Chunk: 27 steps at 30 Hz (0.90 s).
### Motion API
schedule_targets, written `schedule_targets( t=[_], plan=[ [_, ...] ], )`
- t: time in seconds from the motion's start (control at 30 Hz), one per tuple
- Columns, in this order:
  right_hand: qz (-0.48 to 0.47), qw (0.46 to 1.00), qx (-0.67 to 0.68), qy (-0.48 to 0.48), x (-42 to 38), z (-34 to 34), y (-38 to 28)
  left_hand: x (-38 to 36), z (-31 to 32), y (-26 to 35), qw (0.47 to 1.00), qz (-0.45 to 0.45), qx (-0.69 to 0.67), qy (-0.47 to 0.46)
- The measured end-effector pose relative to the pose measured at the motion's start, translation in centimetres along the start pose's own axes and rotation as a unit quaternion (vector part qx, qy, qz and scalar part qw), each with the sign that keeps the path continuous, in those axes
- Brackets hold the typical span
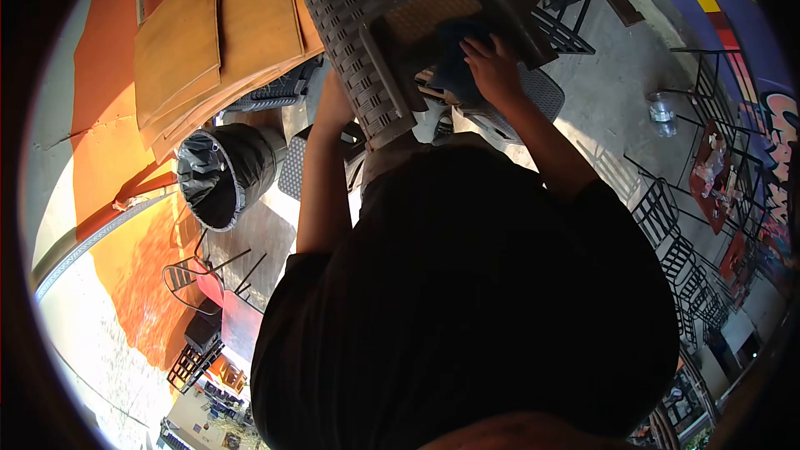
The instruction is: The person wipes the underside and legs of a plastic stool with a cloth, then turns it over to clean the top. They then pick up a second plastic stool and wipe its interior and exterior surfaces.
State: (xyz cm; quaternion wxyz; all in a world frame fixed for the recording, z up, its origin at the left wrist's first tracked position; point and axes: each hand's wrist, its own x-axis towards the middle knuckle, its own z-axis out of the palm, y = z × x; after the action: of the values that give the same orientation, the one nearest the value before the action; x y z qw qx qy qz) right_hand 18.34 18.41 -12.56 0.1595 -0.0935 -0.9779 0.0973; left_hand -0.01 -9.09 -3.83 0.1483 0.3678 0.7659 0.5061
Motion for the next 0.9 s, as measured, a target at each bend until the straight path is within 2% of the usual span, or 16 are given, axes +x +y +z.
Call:
schedule_targets(
  t=[0.13,0.23,0.33,0.43,0.5,0.6,0.73,0.8,0.9],
  plan=[
    [0.078,0.996,-0.033,0.001,-0.2,0.6,-0.3,-0.5,0.2,0.0,0.999,-0.038,-0.036,0.013],
    [0.034,0.999,0.002,0.013,-0.6,2.4,-5.0,-0.3,0.6,-1.2,0.997,-0.053,-0.057,0.012],
    [-0.003,1.000,0.031,-0.003,-0.6,2.7,-7.1,-0.1,0.0,-0.1,0.999,-0.010,-0.034,-0.002],
    [-0.031,0.999,0.009,-0.001,-0.5,1.4,-4.5,0.1,0.2,0.6,0.999,0.006,-0.052,0.001],
    [0.000,0.999,-0.037,-0.011,-0.5,0.2,-1.9,0.1,0.3,1.7,0.996,-0.007,-0.088,0.021],
    [0.033,0.997,-0.070,-0.006,-0.5,0.6,-0.6,-0.3,0.0,0.1,0.999,-0.033,-0.041,0.001],
    [0.029,0.999,-0.020,-0.004,-0.9,3.0,-4.1,-0.4,0.2,-0.6,0.999,-0.033,-0.037,-0.003],
    [-0.006,1.000,-0.013,-0.020,-0.9,3.2,-6.1,-0.2,0.2,-0.8,0.998,-0.031,-0.051,-0.019],
    [-0.028,0.999,-0.008,-0.030,-0.4,2.0,-5.9,-0.1,0.2,-1.2,0.999,-0.014,-0.041,-0.010]
  ],
)
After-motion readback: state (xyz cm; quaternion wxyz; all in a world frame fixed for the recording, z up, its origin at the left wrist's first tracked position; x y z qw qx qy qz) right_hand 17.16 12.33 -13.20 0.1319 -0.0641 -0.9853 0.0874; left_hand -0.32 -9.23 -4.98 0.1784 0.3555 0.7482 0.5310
